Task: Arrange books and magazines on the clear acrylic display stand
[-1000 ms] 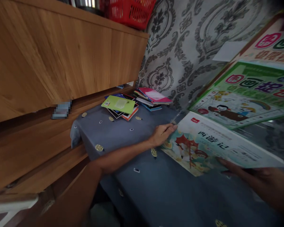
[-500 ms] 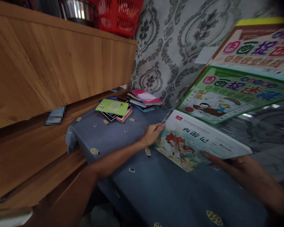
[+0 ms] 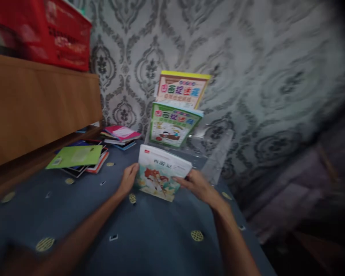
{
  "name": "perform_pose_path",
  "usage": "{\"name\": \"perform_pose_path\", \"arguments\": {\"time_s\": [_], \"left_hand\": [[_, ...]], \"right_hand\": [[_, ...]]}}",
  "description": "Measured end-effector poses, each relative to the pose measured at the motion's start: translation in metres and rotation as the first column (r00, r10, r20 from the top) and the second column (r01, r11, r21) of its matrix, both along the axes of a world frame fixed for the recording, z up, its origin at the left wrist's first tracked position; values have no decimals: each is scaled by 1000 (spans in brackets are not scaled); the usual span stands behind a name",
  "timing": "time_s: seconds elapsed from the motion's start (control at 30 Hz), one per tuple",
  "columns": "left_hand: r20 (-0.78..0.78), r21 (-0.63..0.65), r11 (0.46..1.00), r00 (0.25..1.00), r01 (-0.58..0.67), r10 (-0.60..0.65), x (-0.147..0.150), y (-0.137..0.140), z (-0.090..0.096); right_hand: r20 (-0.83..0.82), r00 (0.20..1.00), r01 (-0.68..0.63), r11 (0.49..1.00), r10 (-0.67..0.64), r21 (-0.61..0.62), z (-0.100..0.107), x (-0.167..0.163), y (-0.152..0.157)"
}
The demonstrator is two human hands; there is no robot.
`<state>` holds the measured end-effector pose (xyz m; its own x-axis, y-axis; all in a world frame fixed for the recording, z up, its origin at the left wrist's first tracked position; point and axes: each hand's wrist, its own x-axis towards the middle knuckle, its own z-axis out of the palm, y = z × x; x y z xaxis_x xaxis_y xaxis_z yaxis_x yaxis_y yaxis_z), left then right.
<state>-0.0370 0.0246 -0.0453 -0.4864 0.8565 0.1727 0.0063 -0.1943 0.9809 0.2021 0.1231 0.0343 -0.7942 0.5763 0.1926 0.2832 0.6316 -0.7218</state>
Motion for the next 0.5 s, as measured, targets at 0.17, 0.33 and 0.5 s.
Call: {"name": "perform_pose_path", "arguments": {"time_s": [0.17,0.33,0.5], "left_hand": [[-79,7,999,996,-31,32,2,-1,0],[-89,-3,997,994,-71,70,6,1,9],[-152,42,999,988,-33,38,1,10,30]], "right_hand": [[86,994,-57,997,61,-42,-15,8,9],[82,996,-30,996,37,-88,-20,7,14],[62,997,-42,981,54,-189,-13,3,21]]}}
